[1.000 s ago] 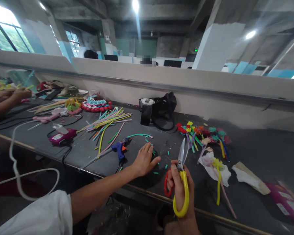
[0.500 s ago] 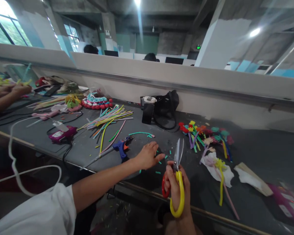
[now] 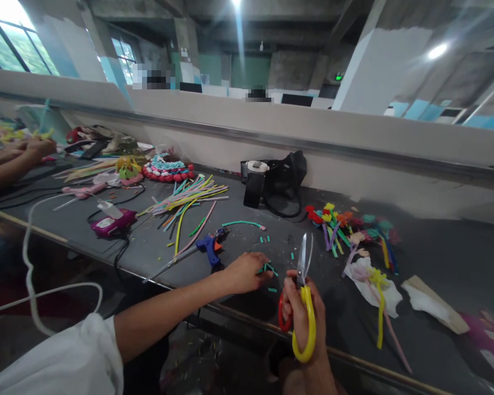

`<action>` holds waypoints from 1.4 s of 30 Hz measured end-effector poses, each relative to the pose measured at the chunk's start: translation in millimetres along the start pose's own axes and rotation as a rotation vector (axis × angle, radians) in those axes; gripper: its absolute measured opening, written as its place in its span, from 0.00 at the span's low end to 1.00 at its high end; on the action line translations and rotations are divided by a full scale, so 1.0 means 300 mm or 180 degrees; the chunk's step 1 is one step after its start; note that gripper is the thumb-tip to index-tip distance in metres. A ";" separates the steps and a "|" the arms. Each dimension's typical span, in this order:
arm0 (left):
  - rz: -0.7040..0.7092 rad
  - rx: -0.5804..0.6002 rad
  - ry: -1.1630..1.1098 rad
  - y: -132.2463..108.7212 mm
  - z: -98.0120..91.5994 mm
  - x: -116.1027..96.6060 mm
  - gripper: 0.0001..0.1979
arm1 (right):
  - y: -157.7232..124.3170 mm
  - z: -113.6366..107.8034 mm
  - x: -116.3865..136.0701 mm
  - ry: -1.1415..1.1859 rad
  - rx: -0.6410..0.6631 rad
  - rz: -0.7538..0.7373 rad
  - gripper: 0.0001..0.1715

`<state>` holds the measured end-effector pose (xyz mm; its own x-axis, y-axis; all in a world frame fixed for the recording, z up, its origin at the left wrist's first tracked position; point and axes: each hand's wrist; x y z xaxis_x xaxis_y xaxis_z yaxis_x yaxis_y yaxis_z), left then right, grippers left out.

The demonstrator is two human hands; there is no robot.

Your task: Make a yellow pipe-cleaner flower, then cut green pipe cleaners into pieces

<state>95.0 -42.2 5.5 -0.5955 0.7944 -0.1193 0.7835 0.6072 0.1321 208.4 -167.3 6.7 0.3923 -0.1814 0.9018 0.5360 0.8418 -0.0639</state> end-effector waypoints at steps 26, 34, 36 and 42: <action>-0.1916 -0.1208 -0.0886 -0.325 -0.097 0.435 0.12 | 0.040 0.047 -0.069 -0.0027 0.0024 0.0183 0.28; -0.2142 -0.0577 -0.3328 -0.311 -0.095 0.381 0.17 | 0.048 0.032 -0.078 0.0128 -0.0018 0.0256 0.30; -0.2188 -0.0546 -0.3541 -0.307 -0.100 0.372 0.19 | 0.050 0.030 -0.079 0.0110 -0.0004 0.0258 0.29; -0.1863 -0.1572 -0.2555 -0.369 -0.226 0.346 0.14 | 0.055 0.034 -0.083 0.0101 0.0066 0.0354 0.27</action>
<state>-65.8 -25.9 45.2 -0.4228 0.2512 -0.8707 0.1554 0.9667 0.2034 199.9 -143.7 -12.5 0.4722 -0.1021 0.8756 0.4723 0.8680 -0.1535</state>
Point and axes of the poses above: each hand's wrist, its own y-axis towards the middle knuckle, its own z-axis out of the palm, x = y × z, and after that the axes turned 15 degrees about y, right-handed
